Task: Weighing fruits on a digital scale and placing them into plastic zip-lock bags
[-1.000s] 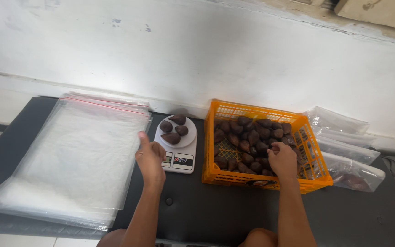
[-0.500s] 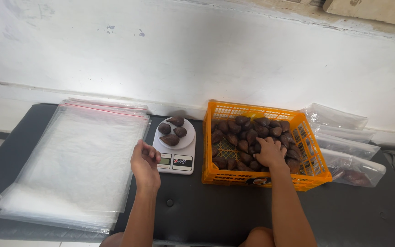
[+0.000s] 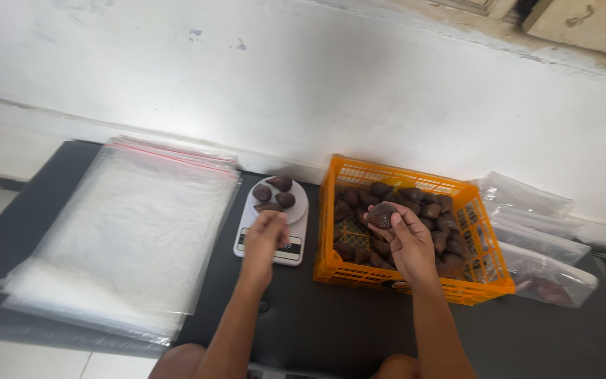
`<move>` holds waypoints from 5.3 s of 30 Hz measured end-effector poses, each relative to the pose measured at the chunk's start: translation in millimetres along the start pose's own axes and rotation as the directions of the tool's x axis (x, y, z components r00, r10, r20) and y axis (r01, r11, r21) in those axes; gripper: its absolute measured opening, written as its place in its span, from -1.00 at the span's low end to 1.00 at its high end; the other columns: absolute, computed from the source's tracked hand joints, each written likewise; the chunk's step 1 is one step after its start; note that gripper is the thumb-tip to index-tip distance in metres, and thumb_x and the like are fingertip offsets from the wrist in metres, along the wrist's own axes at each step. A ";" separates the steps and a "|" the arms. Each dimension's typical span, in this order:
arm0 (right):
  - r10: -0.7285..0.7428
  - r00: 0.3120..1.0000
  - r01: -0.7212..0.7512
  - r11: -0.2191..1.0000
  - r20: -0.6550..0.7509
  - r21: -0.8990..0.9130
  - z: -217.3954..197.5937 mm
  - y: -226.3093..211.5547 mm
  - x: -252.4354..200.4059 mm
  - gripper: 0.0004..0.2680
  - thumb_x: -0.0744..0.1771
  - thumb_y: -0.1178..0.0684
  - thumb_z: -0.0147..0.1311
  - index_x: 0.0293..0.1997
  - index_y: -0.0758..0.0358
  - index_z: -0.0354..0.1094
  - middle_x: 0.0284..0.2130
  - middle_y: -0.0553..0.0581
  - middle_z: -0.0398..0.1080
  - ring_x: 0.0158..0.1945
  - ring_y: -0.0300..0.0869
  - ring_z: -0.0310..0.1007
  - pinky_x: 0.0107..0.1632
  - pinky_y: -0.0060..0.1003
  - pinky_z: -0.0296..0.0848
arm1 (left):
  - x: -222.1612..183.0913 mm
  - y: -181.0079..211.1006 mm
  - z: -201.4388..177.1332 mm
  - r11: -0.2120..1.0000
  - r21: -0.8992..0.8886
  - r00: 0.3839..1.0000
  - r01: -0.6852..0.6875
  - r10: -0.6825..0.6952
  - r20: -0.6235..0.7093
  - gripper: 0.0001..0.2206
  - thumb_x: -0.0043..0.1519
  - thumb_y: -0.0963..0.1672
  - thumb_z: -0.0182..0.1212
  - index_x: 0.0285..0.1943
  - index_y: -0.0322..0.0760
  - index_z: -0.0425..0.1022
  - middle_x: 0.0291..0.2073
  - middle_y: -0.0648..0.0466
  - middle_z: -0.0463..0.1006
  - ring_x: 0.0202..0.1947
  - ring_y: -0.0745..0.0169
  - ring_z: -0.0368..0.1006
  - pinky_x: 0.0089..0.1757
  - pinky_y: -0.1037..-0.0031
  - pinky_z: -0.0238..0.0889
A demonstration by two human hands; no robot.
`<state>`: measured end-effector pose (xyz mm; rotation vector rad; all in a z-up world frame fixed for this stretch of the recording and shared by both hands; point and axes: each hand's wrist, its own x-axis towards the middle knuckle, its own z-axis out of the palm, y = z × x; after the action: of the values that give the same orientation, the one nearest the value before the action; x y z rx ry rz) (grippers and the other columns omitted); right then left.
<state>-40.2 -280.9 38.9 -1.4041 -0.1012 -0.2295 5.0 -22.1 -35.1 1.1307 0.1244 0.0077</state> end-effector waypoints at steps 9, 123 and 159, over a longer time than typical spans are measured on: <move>0.124 0.992 -0.127 0.986 0.034 0.111 53.1 27.3 -15.2 -0.71 0.44 0.01 -0.07 0.09 0.56 0.33 -0.20 0.50 0.51 -0.20 0.11 0.59 -0.10 -0.05 0.58 | -59.3 50.3 26.2 0.784 0.238 0.798 -0.574 0.470 0.377 -0.41 0.04 -0.09 0.58 0.29 -0.17 0.50 0.04 -0.10 0.58 -0.22 0.04 0.54 -0.23 0.34 0.32; 0.002 0.995 0.059 0.814 0.105 -0.578 96.3 4.9 -30.6 -0.65 0.28 0.21 0.27 0.21 0.28 0.42 -0.22 0.37 0.55 -0.22 0.01 0.59 -0.10 -0.06 0.58 | -53.2 72.0 9.3 0.942 0.335 0.999 0.009 -0.019 0.028 -0.81 0.37 -0.19 0.07 -0.17 -0.33 0.62 -0.26 -0.20 0.71 -0.34 0.08 0.68 -0.28 0.38 0.59; 0.286 0.958 0.050 -0.057 0.032 -0.997 122.2 114.9 145.6 -0.76 0.33 -0.06 0.17 0.11 -0.12 0.42 0.08 0.21 0.36 0.07 0.16 0.54 0.00 0.07 0.56 | -15.2 107.5 -30.4 0.969 -0.205 0.952 -0.138 0.073 -0.298 -0.73 0.28 -0.27 0.02 0.14 -0.33 0.16 -0.13 -0.01 0.33 -0.36 0.34 0.32 -0.32 0.53 0.20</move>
<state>134.6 -158.1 -21.6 -3.0384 0.0381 0.1106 -7.1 50.2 50.6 0.9037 0.3150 0.2783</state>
